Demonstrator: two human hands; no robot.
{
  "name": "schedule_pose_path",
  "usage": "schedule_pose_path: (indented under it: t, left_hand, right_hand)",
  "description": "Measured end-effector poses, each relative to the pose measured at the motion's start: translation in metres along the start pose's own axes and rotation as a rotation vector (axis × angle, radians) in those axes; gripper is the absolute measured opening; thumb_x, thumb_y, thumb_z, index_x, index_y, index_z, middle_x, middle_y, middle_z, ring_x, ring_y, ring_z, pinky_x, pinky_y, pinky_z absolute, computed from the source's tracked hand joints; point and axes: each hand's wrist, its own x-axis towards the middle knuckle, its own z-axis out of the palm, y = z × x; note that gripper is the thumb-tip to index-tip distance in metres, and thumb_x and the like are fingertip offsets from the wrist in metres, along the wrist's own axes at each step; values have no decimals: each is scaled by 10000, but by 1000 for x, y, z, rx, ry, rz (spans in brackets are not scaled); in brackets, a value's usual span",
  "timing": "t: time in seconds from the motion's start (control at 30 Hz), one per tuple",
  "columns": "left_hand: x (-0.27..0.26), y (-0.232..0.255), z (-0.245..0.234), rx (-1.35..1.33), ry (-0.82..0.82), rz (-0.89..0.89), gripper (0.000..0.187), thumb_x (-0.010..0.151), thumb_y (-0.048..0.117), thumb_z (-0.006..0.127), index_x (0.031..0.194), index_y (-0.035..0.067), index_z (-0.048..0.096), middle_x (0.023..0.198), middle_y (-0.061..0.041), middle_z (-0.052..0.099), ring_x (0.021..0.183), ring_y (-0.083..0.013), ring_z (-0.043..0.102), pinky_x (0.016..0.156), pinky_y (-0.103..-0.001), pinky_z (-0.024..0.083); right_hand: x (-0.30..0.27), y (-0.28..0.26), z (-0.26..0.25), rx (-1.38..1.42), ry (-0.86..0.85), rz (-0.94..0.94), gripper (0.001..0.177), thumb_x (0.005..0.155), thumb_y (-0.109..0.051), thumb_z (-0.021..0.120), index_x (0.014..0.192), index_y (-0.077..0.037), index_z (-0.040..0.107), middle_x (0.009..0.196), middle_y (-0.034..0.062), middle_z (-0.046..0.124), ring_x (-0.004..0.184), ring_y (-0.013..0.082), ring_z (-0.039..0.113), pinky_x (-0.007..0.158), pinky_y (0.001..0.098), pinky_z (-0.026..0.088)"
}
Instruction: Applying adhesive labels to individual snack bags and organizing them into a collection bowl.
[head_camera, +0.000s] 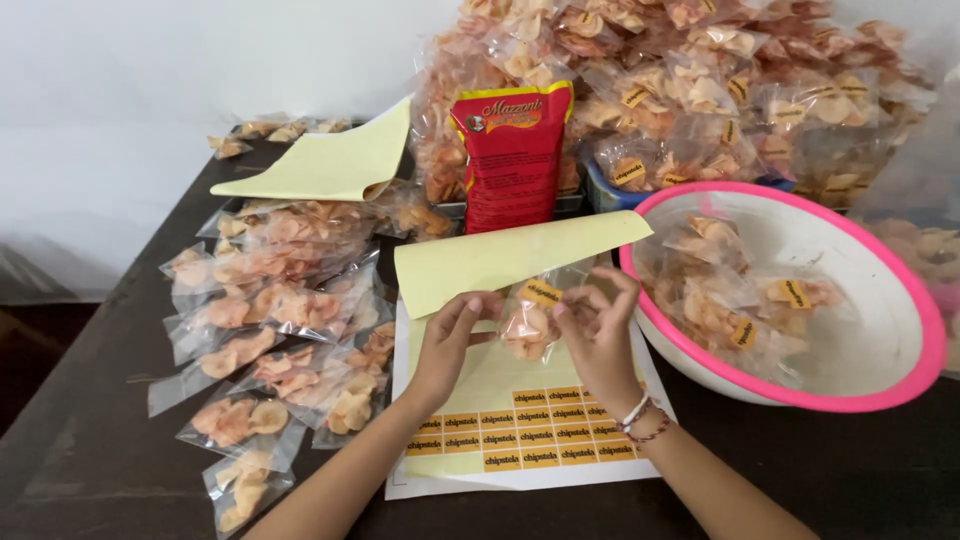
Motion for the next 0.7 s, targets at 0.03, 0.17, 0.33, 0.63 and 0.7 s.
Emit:
schedule_pose_path:
  t: [0.03,0.17,0.33,0.63,0.7]
  left_hand:
    - [3,-5,-2,11,-3,2,312,978,231,466,1104,33,672,981,-110,680,986,-205,628,821,-375,575]
    - [8,-14,-8,13,21,17,371,1014,220,401,865,-16,646,917,-150,667,993,-249,627,837,-423,573]
    - [5,-5,-8,10,39,45,387,887,-68,307,1058,-1,648,1004,-141,629,1041,-236,587,853,-385,573]
    - [8,-12,-8,14,78,43,196,953,80,516,1107,23,622,966,-122,656,954,-193,609,821,-335,567]
    - [10,-19,-10,19,92,48,106,908,100,614,975,23,586,913,-100,649,920,-180,621,795,-315,573]
  right_hand:
    - [2,2,-1,9,6,-3,514,890,-17,556,1280,-73,226,863,99,513,743,186,597,667,264,556]
    - [8,5,-7,-61,-22,-38,267,859,20,595,1095,-30,481,804,92,547,702,169,620,631,268,573]
    - [13,-8,-17,-141,-49,26,106,868,-70,640,956,-40,692,687,97,654,588,145,654,569,250,568]
    - [13,-31,-6,90,253,-180,730,955,-101,484,1489,-102,-14,1519,275,100,1374,467,260,1122,545,333]
    - [11,-18,-5,58,171,-93,760,895,32,454,1484,-133,3,1509,275,75,1364,459,270,1098,536,344]
